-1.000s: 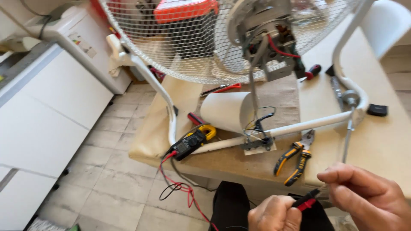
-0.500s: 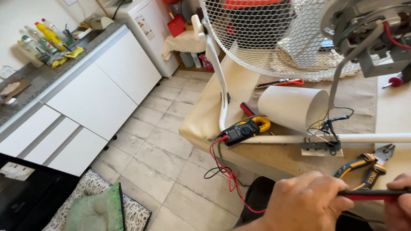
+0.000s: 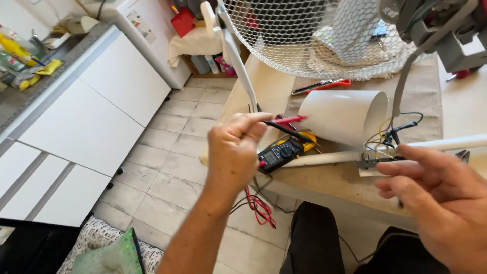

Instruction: Repairing the internal wiring of a fan by stripping wires, making connections, and testing with a multimeter.

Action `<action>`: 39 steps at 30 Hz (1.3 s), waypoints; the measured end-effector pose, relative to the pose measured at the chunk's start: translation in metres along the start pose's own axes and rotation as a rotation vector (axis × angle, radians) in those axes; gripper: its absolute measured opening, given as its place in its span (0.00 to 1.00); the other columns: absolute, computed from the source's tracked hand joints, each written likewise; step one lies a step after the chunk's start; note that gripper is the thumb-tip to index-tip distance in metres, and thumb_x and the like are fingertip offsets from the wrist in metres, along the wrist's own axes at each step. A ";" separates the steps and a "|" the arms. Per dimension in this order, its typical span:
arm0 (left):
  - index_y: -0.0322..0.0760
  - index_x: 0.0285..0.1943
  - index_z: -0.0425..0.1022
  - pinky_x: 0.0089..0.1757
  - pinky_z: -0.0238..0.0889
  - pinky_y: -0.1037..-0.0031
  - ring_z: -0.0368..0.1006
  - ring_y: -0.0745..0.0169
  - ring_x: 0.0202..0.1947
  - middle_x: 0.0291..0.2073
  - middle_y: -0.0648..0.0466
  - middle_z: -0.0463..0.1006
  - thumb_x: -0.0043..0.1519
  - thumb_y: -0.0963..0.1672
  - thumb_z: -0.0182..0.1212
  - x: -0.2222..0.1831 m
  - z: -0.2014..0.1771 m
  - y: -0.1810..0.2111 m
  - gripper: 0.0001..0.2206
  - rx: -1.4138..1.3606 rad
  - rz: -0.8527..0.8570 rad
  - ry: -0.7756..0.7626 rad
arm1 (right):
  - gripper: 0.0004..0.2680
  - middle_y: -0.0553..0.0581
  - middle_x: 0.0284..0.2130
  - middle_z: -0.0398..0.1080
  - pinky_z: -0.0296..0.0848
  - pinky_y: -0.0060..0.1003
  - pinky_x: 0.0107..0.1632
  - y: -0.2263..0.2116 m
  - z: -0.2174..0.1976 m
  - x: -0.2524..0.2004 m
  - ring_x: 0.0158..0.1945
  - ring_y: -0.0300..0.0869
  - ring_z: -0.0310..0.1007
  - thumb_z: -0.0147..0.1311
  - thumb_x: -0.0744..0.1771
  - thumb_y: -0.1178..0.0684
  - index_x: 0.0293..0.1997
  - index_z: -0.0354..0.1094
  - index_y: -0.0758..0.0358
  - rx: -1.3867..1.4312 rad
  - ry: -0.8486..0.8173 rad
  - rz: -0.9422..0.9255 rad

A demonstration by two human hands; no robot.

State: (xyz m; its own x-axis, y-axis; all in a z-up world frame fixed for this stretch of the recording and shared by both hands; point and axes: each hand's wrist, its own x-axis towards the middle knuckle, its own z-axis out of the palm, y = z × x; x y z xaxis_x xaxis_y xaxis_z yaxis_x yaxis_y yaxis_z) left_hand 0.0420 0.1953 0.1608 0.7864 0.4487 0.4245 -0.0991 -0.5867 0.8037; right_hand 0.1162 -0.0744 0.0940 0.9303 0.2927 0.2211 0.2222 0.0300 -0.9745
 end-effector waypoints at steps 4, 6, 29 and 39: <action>0.35 0.50 0.85 0.29 0.62 0.81 0.69 0.73 0.26 0.33 0.57 0.82 0.62 0.37 0.62 0.020 -0.007 -0.062 0.11 0.116 -0.023 0.182 | 0.16 0.75 0.46 0.72 0.76 0.47 0.44 0.042 -0.038 0.001 0.40 0.58 0.75 0.42 0.71 0.68 0.68 0.60 0.72 0.013 0.130 0.062; 0.37 0.52 0.84 0.30 0.62 0.79 0.69 0.70 0.27 0.35 0.57 0.80 0.63 0.37 0.62 0.022 -0.003 -0.094 0.11 0.212 0.120 0.254 | 0.15 0.78 0.46 0.70 0.73 0.48 0.42 0.071 -0.062 0.003 0.39 0.60 0.72 0.40 0.72 0.67 0.69 0.58 0.74 0.013 0.142 0.095; 0.44 0.75 0.64 0.47 0.69 0.76 0.70 0.64 0.56 0.65 0.56 0.75 0.44 0.38 0.63 0.071 0.001 -0.104 0.42 0.222 -0.519 -0.741 | 0.09 0.73 0.38 0.72 0.70 0.43 0.34 0.099 -0.102 -0.002 0.35 0.55 0.72 0.45 0.73 0.65 0.60 0.65 0.76 -0.103 0.123 0.218; 0.38 0.62 0.78 0.44 0.74 0.78 0.75 0.66 0.43 0.48 0.51 0.78 0.36 0.59 0.71 0.042 0.002 -0.121 0.43 0.186 -0.162 -0.475 | 0.08 0.72 0.36 0.73 0.69 0.39 0.32 0.093 -0.098 0.001 0.32 0.52 0.72 0.47 0.72 0.65 0.56 0.68 0.76 -0.058 0.089 0.199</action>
State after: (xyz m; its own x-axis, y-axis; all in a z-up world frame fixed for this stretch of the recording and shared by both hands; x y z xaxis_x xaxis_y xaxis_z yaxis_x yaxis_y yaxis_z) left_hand 0.0882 0.2843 0.0807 0.9764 0.2139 0.0307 0.1223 -0.6640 0.7377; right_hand 0.1669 -0.1650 0.0069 0.9790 0.2018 0.0293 0.0454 -0.0760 -0.9961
